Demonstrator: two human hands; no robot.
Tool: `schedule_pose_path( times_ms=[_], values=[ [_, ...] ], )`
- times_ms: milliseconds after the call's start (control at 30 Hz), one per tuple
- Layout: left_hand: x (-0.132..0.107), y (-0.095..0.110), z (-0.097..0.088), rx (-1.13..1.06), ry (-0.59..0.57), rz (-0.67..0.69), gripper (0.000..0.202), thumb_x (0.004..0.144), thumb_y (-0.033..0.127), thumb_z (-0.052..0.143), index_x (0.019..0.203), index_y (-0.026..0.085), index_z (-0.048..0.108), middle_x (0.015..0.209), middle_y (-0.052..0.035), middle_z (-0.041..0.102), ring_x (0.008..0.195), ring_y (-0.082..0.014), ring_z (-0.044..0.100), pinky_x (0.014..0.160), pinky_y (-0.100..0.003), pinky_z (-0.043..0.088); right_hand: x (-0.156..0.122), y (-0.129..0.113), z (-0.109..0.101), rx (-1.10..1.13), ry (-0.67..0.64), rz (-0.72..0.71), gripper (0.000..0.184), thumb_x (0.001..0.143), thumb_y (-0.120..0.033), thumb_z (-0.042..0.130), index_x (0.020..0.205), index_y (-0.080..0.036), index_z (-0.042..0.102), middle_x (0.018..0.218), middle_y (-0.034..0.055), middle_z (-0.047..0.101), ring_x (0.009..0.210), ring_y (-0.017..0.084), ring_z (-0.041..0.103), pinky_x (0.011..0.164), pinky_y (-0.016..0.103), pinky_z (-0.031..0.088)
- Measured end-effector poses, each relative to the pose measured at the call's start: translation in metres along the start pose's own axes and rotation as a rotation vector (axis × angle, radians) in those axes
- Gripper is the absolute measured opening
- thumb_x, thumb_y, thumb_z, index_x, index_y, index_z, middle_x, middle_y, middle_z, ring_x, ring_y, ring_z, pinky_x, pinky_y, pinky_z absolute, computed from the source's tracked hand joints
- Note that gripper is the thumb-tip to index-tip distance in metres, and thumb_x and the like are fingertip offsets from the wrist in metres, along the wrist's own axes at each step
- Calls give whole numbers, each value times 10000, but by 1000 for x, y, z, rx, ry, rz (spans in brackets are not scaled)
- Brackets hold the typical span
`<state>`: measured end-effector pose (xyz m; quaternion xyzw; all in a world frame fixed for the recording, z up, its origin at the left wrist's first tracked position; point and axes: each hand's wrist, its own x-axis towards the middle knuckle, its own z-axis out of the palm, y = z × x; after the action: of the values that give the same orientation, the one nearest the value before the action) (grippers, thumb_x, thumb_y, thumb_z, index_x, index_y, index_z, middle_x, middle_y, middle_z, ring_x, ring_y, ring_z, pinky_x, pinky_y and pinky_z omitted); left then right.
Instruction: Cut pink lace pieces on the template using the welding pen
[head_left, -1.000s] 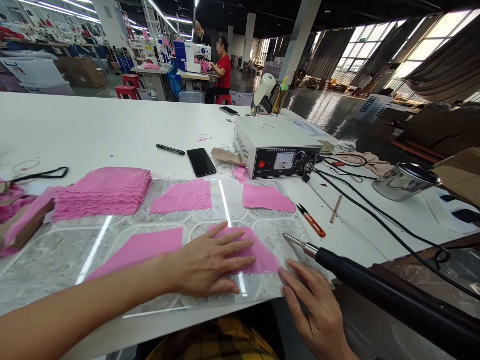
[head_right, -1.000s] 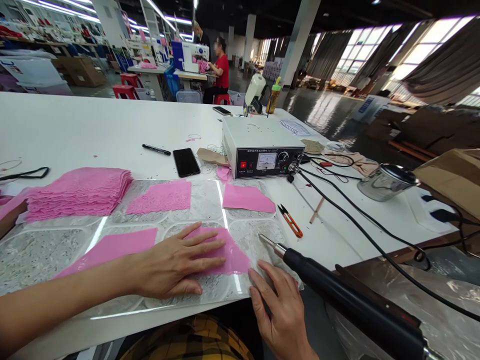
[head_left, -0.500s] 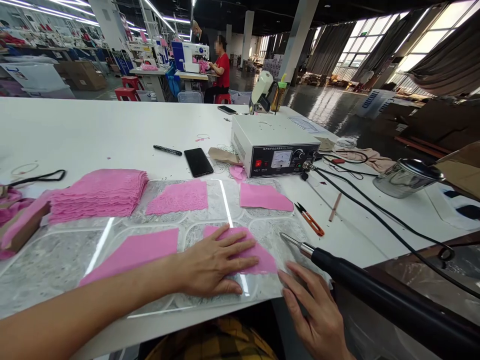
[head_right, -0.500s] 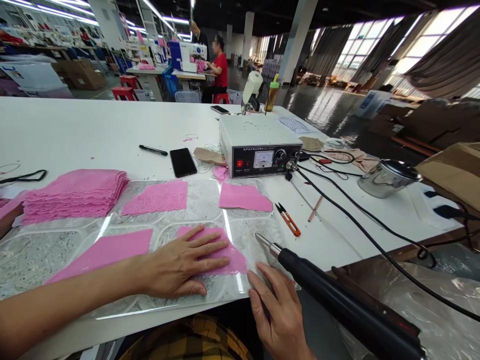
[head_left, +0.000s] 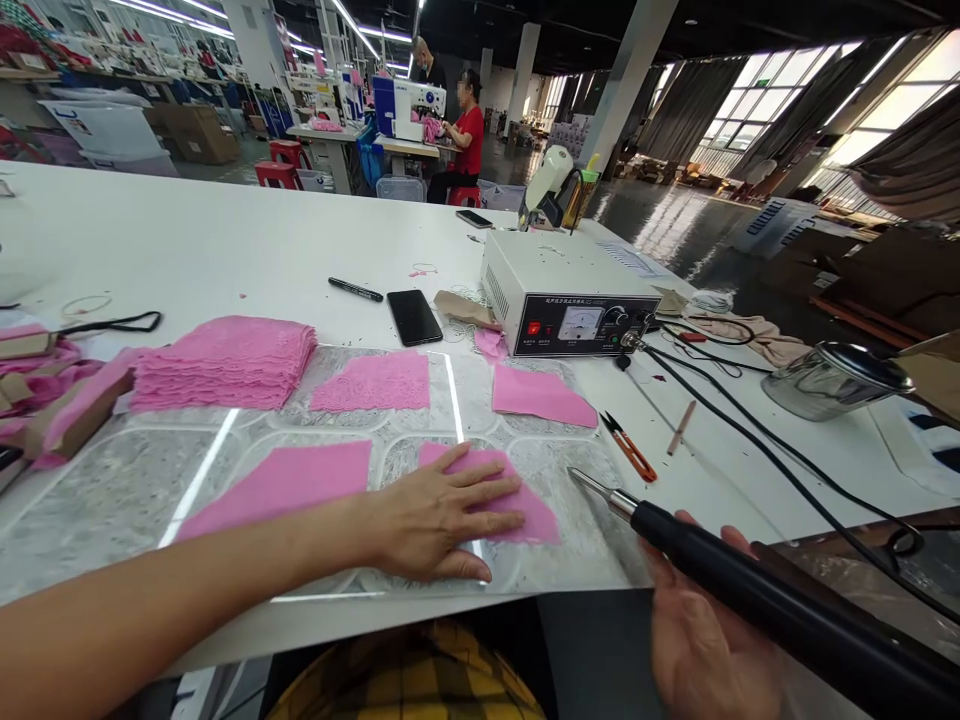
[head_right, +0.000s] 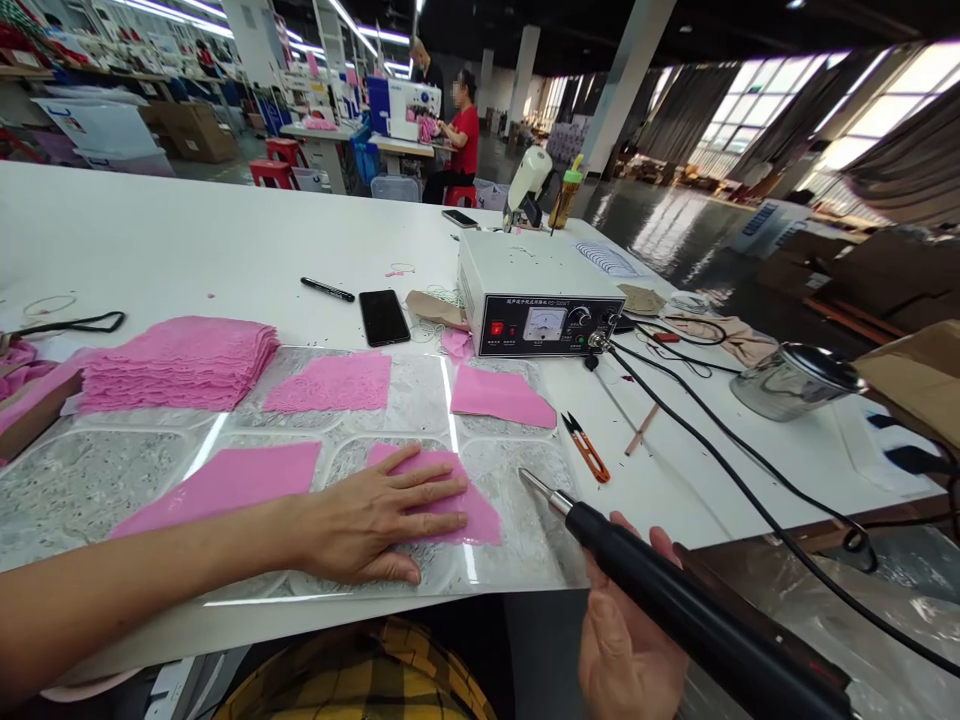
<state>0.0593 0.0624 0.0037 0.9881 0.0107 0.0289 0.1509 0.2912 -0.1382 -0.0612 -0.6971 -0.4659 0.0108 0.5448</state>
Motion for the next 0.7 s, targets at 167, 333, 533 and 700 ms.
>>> schedule_pose_path(
  times_ms=[167, 333, 533, 700],
  values=[
    [2, 0, 1, -9, -19, 11, 580, 968, 561, 418, 1446, 233, 420, 1544, -115, 335, 1451, -313, 254, 1177, -582, 81, 28, -38, 36, 637, 488, 268, 431, 844, -300, 580, 1270, -260, 529, 1250, 59, 580, 1131, 225, 605, 1039, 559, 439],
    [3, 0, 0, 5, -25, 15, 599, 966, 577, 405, 1450, 224, 415, 1545, -119, 330, 1451, -315, 251, 1177, -579, 80, 60, -51, 39, 875, 657, 289, 310, 662, -343, 662, 932, -197, 617, 917, -15, 593, 738, 114, 594, 762, 348, 543],
    [2, -1, 5, 32, 1, 30, 588, 970, 563, 405, 1445, 217, 420, 1543, -114, 339, 1445, -317, 266, 1174, -588, 70, 76, -51, 14, 910, 631, 204, 285, 543, -329, 467, 752, -178, 588, 699, -19, 529, 464, 96, 454, 408, 267, 392],
    [3, 0, 8, 44, 46, 43, 576, 968, 558, 419, 1427, 210, 442, 1529, -119, 367, 1439, -307, 283, 1179, -574, 68, 71, -66, 7, 862, 480, 183, 247, 501, -305, 446, 671, -186, 581, 586, -23, 515, 424, 107, 443, 384, 264, 369]
  ],
)
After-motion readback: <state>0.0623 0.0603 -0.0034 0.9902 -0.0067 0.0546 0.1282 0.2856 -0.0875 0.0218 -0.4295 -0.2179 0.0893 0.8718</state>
